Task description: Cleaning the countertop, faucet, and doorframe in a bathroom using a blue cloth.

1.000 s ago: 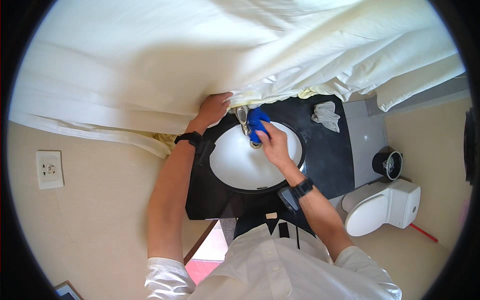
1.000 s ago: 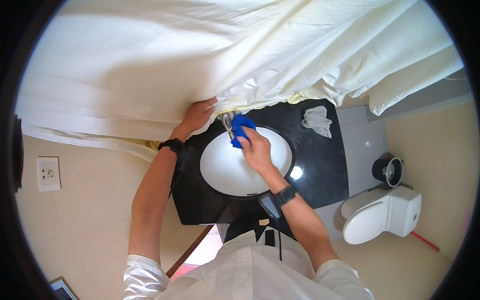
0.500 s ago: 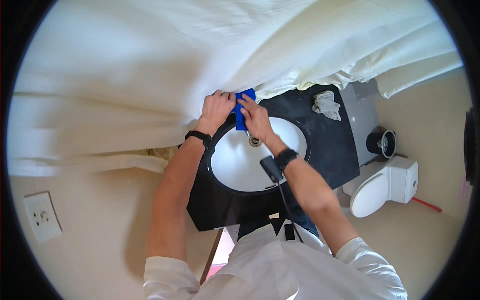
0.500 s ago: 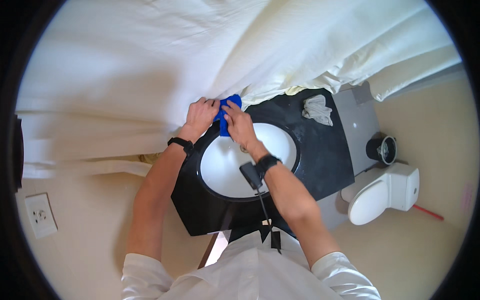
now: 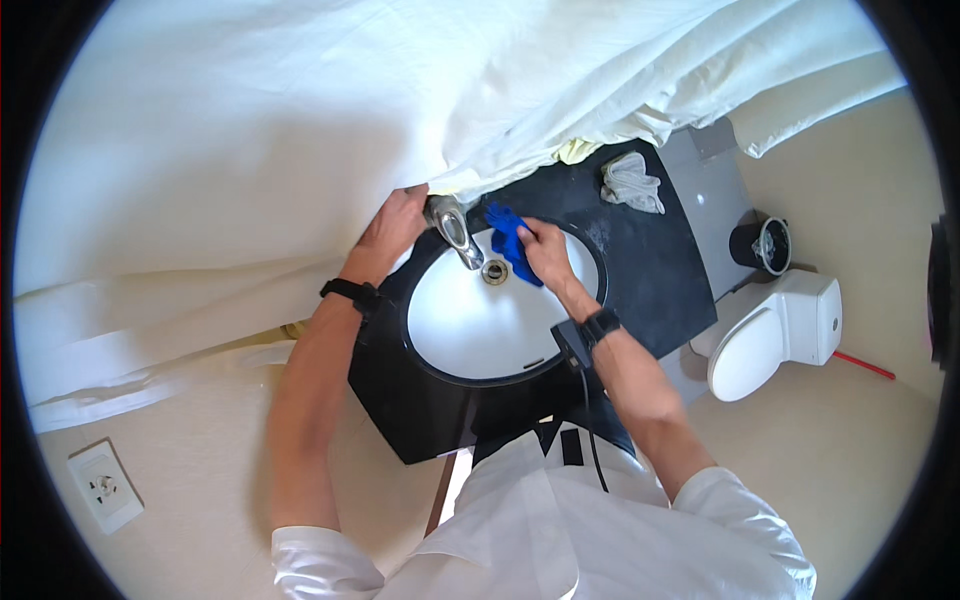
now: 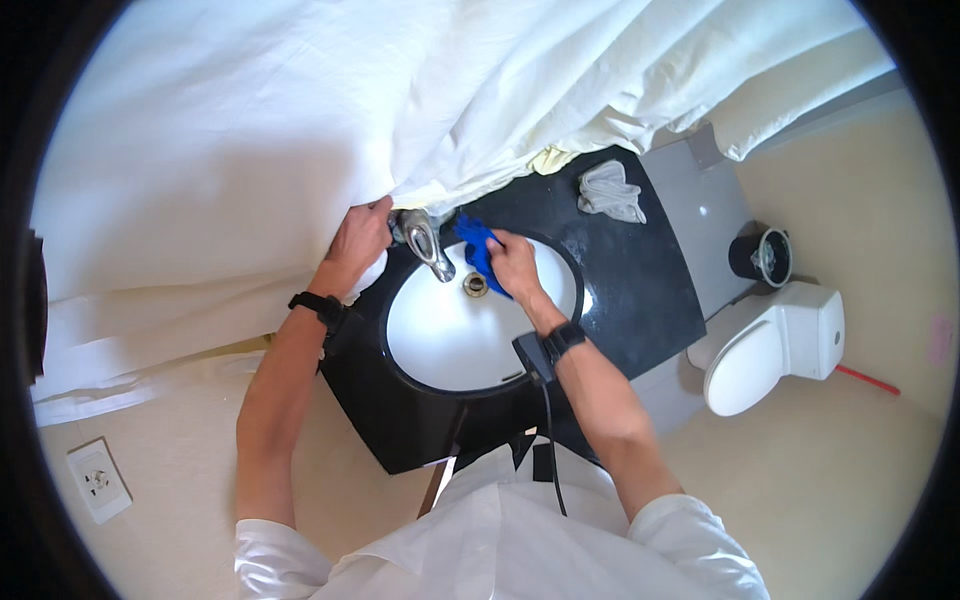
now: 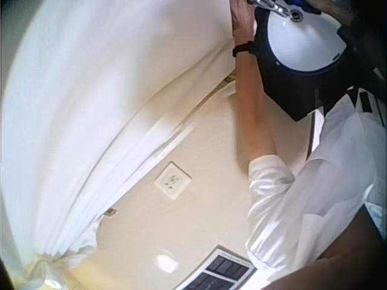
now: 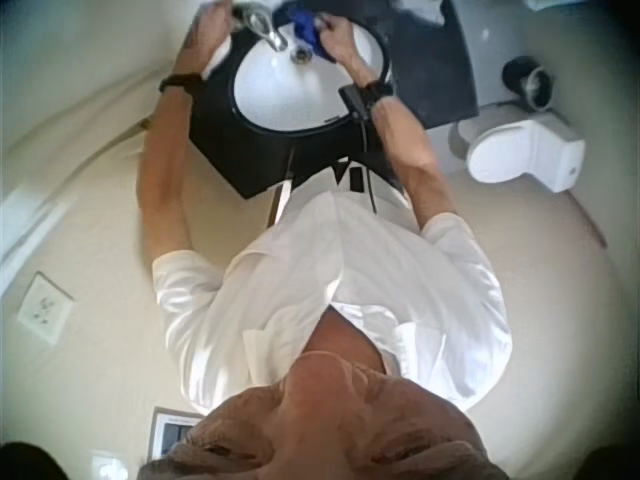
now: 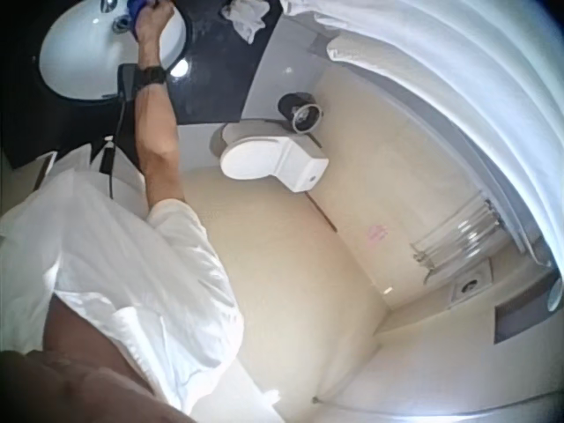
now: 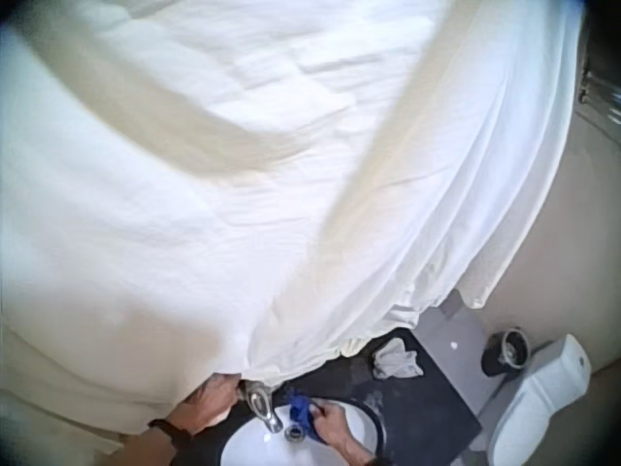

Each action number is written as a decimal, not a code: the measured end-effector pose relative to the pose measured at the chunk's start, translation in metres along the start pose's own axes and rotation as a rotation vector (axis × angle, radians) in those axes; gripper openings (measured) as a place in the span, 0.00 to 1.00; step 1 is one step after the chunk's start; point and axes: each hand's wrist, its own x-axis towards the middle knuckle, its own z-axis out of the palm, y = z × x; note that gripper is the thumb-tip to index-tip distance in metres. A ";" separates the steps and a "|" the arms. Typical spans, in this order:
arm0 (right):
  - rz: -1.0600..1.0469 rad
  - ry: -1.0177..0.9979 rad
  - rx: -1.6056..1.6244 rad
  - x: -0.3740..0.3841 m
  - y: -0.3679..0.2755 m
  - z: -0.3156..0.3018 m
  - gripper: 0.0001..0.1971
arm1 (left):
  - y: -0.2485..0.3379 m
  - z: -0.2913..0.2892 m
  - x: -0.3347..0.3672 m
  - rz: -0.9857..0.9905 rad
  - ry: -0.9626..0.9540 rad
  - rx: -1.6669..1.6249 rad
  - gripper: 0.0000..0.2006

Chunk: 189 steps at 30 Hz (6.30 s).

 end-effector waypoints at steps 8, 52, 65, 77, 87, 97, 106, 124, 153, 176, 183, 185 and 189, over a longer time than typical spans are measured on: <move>-0.242 -0.211 -0.627 0.094 -0.052 0.019 0.11 | 0.011 -0.005 0.011 0.119 -0.115 0.455 0.08; -0.184 -0.031 -0.199 0.042 -0.037 0.058 0.19 | 0.031 0.017 0.034 -0.273 -0.327 0.020 0.12; -0.490 -0.166 -0.482 -0.015 -0.055 0.043 0.16 | 0.023 0.026 0.031 -0.206 -0.217 0.019 0.15; -0.508 -0.090 -0.638 -0.023 -0.046 0.070 0.18 | 0.023 0.023 0.029 -0.267 -0.297 -0.051 0.14; -0.303 0.102 -0.547 -0.032 -0.047 0.099 0.14 | 0.022 0.022 0.024 -0.280 -0.274 -0.103 0.17; 0.217 0.329 0.030 -0.003 -0.049 0.103 0.12 | 0.019 0.026 0.021 -0.302 -0.276 -0.127 0.15; 0.423 0.206 0.588 -0.024 0.008 0.073 0.16 | 0.018 0.026 0.018 -0.281 -0.293 -0.096 0.17; -0.457 0.134 -0.504 -0.033 -0.041 0.098 0.25 | 0.019 0.029 0.023 -0.304 -0.274 -0.137 0.16; 0.051 -0.082 -0.303 0.006 -0.047 0.098 0.13 | 0.024 0.031 0.021 -0.328 -0.252 -0.114 0.12; 0.689 -0.647 1.327 0.005 -0.008 0.084 0.14 | 0.025 0.027 0.025 -0.363 -0.282 -0.100 0.15; 0.117 0.074 -0.196 -0.037 -0.016 0.087 0.19 | 0.027 0.028 0.025 -0.340 -0.270 -0.127 0.17; 0.000 0.030 -0.326 -0.064 0.003 0.078 0.19 | 0.025 0.028 0.024 -0.336 -0.229 -0.125 0.16; 0.270 0.016 -0.092 -0.095 0.023 0.056 0.17 | 0.023 0.030 0.023 -0.342 -0.240 -0.126 0.16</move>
